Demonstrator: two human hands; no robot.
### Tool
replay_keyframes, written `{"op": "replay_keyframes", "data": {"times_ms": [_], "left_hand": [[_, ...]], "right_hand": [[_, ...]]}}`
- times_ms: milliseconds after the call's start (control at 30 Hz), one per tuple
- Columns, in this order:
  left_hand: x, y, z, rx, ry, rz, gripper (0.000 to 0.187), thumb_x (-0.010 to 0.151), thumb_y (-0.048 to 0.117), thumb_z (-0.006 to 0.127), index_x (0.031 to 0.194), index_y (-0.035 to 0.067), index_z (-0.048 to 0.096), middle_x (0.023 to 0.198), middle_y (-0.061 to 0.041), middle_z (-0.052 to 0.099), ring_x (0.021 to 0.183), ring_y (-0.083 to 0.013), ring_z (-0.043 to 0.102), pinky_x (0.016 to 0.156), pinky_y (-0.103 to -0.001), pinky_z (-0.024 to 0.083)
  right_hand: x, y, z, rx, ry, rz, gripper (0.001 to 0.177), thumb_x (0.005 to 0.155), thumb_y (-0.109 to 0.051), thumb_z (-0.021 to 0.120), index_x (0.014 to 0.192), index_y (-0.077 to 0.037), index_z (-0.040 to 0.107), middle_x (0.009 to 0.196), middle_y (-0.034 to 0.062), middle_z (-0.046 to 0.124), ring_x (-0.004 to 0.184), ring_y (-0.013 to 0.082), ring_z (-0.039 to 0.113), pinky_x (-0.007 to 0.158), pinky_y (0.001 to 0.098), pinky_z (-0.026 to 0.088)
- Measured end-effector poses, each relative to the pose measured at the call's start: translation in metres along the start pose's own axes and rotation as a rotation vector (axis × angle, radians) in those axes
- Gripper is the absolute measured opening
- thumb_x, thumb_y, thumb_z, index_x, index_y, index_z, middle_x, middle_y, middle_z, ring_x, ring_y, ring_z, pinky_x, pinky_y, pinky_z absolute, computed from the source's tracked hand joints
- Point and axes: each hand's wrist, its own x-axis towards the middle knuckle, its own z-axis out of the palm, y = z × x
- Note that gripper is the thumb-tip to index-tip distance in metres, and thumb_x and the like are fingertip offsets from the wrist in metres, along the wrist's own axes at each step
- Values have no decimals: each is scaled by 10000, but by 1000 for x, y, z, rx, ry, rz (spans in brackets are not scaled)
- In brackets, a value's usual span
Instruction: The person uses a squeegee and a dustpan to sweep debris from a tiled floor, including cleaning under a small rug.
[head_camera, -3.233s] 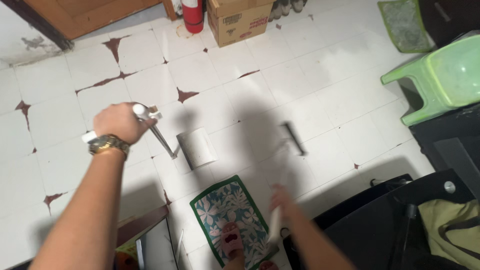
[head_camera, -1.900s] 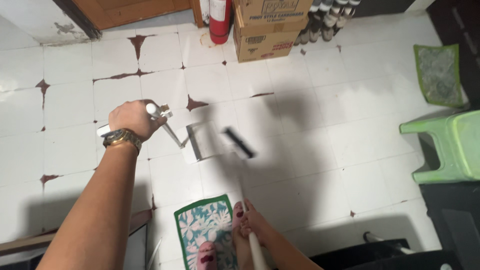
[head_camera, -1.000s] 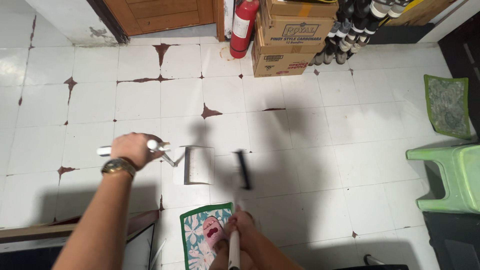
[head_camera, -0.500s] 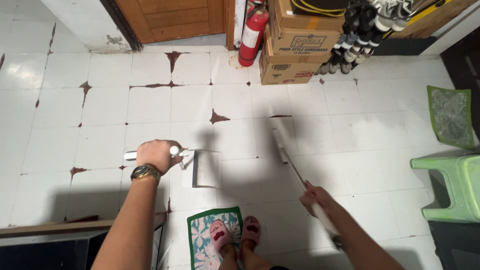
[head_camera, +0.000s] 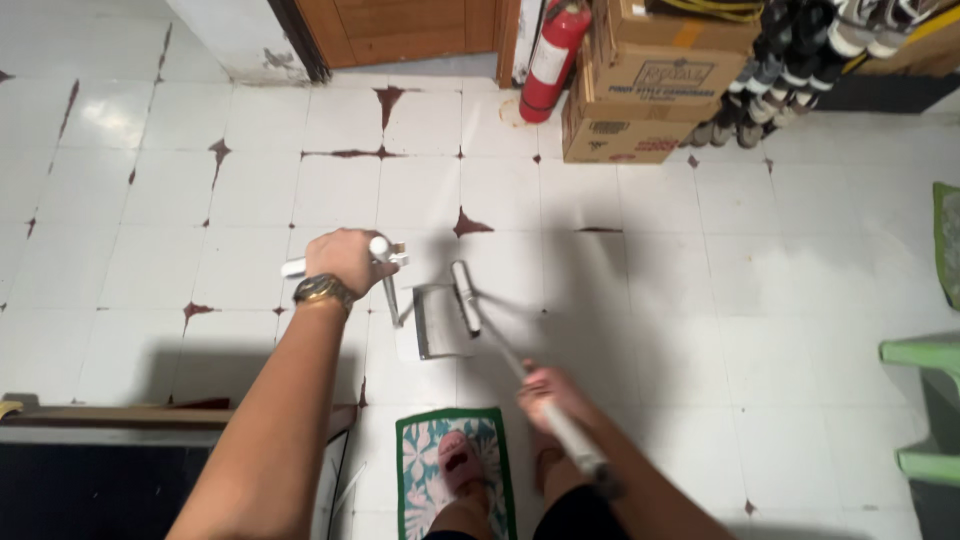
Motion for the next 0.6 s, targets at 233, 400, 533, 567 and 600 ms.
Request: {"op": "replay_keyframes", "data": {"times_ms": [233, 400, 533, 567, 600], "left_hand": [[-6, 6, -24, -49, 35, -177, 390, 784, 558, 787, 1043, 267, 783, 876, -58, 776, 889, -275, 723, 810, -418, 563], [12, 43, -33, -13, -5, -283, 423, 804, 599, 771, 1046, 253, 792, 883, -69, 776, 880, -288, 730, 798, -421, 571], [34, 66, -30, -3, -11, -283, 406, 805, 595, 764, 1044, 269, 798, 890, -68, 780, 882, -288, 727, 796, -422, 573], [39, 70, -28, -5, -18, -281, 410, 810, 597, 759, 1052, 268, 797, 887, -68, 784, 878, -286, 728, 794, -420, 574], [42, 75, -24, -1, -48, -313, 407, 823, 607, 741, 1080, 295, 788, 888, -59, 789, 872, -276, 735, 797, -412, 579]], "right_hand": [[-215, -238, 2, 91, -42, 208, 258, 996, -261, 518, 778, -124, 499, 570, -71, 393, 440, 52, 359, 381, 195, 331], [-322, -339, 21, -109, 324, -228, 226, 984, -145, 431, 803, -208, 550, 574, -95, 362, 414, -2, 323, 343, 133, 311], [-316, -425, 19, -705, -77, -204, 409, 952, -218, 558, 554, -140, 506, 446, 29, 424, 308, 167, 425, 294, 329, 401], [-304, -438, 12, -1072, 83, -382, 307, 879, -157, 590, 585, -69, 600, 461, 81, 532, 368, 203, 521, 366, 355, 454], [-287, -448, 6, -1435, 250, -562, 226, 806, -95, 621, 616, 6, 691, 477, 137, 638, 428, 243, 617, 437, 382, 506]]}}
